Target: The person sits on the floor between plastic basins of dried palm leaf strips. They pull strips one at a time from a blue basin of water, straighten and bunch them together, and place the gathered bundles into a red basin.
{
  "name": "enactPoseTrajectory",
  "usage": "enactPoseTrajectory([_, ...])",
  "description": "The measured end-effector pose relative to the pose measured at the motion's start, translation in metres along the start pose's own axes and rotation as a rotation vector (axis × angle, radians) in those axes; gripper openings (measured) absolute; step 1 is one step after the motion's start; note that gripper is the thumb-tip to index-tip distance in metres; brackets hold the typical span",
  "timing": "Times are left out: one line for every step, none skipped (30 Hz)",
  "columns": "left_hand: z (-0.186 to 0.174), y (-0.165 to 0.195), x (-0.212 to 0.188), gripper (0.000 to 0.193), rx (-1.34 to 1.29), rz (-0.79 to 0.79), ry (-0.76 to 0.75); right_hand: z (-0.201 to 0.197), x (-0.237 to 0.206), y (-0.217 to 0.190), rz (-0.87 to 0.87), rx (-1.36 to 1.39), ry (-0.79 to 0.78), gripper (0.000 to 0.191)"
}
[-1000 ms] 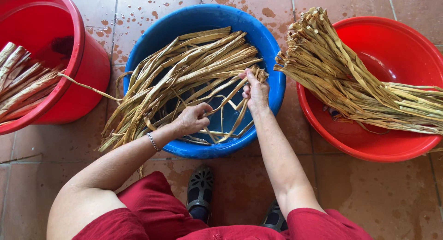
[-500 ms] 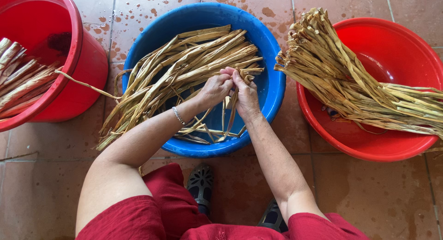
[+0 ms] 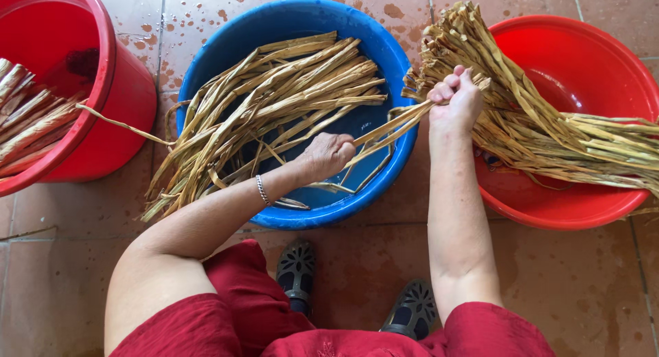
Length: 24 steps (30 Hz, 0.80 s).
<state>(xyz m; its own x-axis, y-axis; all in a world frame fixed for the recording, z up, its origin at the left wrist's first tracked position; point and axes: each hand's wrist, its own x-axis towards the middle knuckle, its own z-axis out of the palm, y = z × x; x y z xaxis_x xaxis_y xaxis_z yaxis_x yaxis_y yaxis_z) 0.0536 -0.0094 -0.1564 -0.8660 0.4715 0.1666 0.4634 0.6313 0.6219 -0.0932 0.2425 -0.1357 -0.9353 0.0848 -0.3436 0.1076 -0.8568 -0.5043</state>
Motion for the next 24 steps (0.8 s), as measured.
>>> enactPoseTrajectory([0.002,0.001,-0.003,0.018,-0.087,-0.110,-0.015,-0.007,0.008,-0.009,-0.008,-0.029,0.002,0.025])
enactPoseTrajectory([0.003,0.001,-0.008,0.018,0.014,-0.006,-0.035,-0.012,0.012,-0.017,-0.014,-0.059,0.000,0.024])
enactPoseTrajectory([0.003,-0.001,-0.014,0.019,0.116,0.097,-0.051,-0.016,0.017,-0.033,-0.071,-0.074,0.011,0.025])
enactPoseTrajectory([0.003,-0.004,-0.020,0.021,0.221,0.200,-0.069,-0.020,0.022,-0.051,-0.128,-0.086,0.022,0.026])
enactPoseTrajectory([0.002,-0.007,-0.031,0.021,0.126,0.082,-0.087,-0.029,0.025,-0.074,-0.184,-0.061,0.019,0.025])
enactPoseTrajectory([0.001,-0.009,-0.045,0.021,0.030,-0.034,-0.105,-0.035,0.025,-0.096,-0.241,-0.037,0.016,0.025])
enactPoseTrajectory([0.001,-0.011,-0.056,0.022,-0.066,-0.152,-0.122,-0.039,0.026,-0.111,-0.223,-0.028,0.048,0.023])
enactPoseTrajectory([0.002,-0.015,-0.065,0.021,-0.064,-0.120,-0.122,-0.043,0.026,-0.123,-0.206,-0.020,0.082,0.022])
enactPoseTrajectory([0.005,-0.018,-0.073,0.019,-0.066,-0.088,-0.122,-0.047,0.024,-0.125,-0.209,-0.026,0.084,0.024])
enactPoseTrajectory([0.009,-0.020,-0.079,0.018,-0.072,-0.061,-0.117,-0.050,0.021,-0.125,-0.208,-0.040,0.085,0.026])
enactPoseTrajectory([0.010,-0.025,-0.086,0.019,-0.059,-0.121,-0.194,-0.051,0.018,-0.115,-0.198,-0.050,0.086,0.028])
enactPoseTrajectory([0.009,-0.031,-0.091,0.020,-0.041,-0.176,-0.276,-0.051,0.013,-0.100,-0.196,-0.086,0.026,0.029])
enactPoseTrajectory([0.006,-0.039,-0.090,0.022,-0.021,-0.222,-0.357,-0.048,0.006,-0.083,-0.204,-0.119,-0.036,0.030])
enactPoseTrajectory([0.002,-0.048,-0.087,0.021,0.027,-0.297,-0.500,-0.042,-0.001,-0.064,-0.212,-0.154,-0.104,0.031])
enactPoseTrajectory([-0.003,-0.058,-0.082,0.022,0.071,-0.377,-0.644,-0.034,-0.010,-0.044,-0.177,-0.190,-0.158,0.031])
enactPoseTrajectory([-0.009,-0.066,-0.076,0.023,0.114,-0.457,-0.792,-0.026,-0.021,-0.023,-0.141,-0.225,-0.208,0.030])
enactPoseTrajectory([-0.016,-0.076,-0.066,0.023,0.147,-0.481,-0.748,-0.016,-0.031,-0.003,-0.094,-0.206,-0.246,0.029])
enactPoseTrajectory([-0.023,-0.084,-0.055,0.023,0.180,-0.508,-0.702,-0.007,-0.042,0.017,-0.044,-0.187,-0.286,0.028])
enactPoseTrajectory([-0.026,-0.088,-0.044,0.024,0.262,-0.543,-0.549,0.002,-0.051,0.038,-0.084,-0.276,-0.283,0.026])
enactPoseTrajectory([-0.028,-0.091,-0.032,0.032,0.343,-0.574,-0.393,0.008,-0.058,0.057,-0.126,-0.364,-0.282,0.025])
enactPoseTrajectory([-0.029,-0.092,-0.022,0.027,0.344,-0.511,-0.303,0.010,-0.065,0.076,-0.184,-0.454,-0.273,0.026])
enactPoseTrajectory([-0.028,-0.090,-0.011,0.023,0.345,-0.448,-0.214,0.009,-0.070,0.093,-0.243,-0.544,-0.263,0.028])
enactPoseTrajectory([-0.025,-0.087,-0.002,0.022,0.326,-0.454,-0.229,0.006,-0.073,0.108,-0.196,-0.516,-0.203,0.027])
enactPoseTrajectory([-0.020,-0.083,0.008,0.027,0.307,-0.460,-0.242,0.001,-0.074,0.122,-0.149,-0.489,-0.143,0.026])
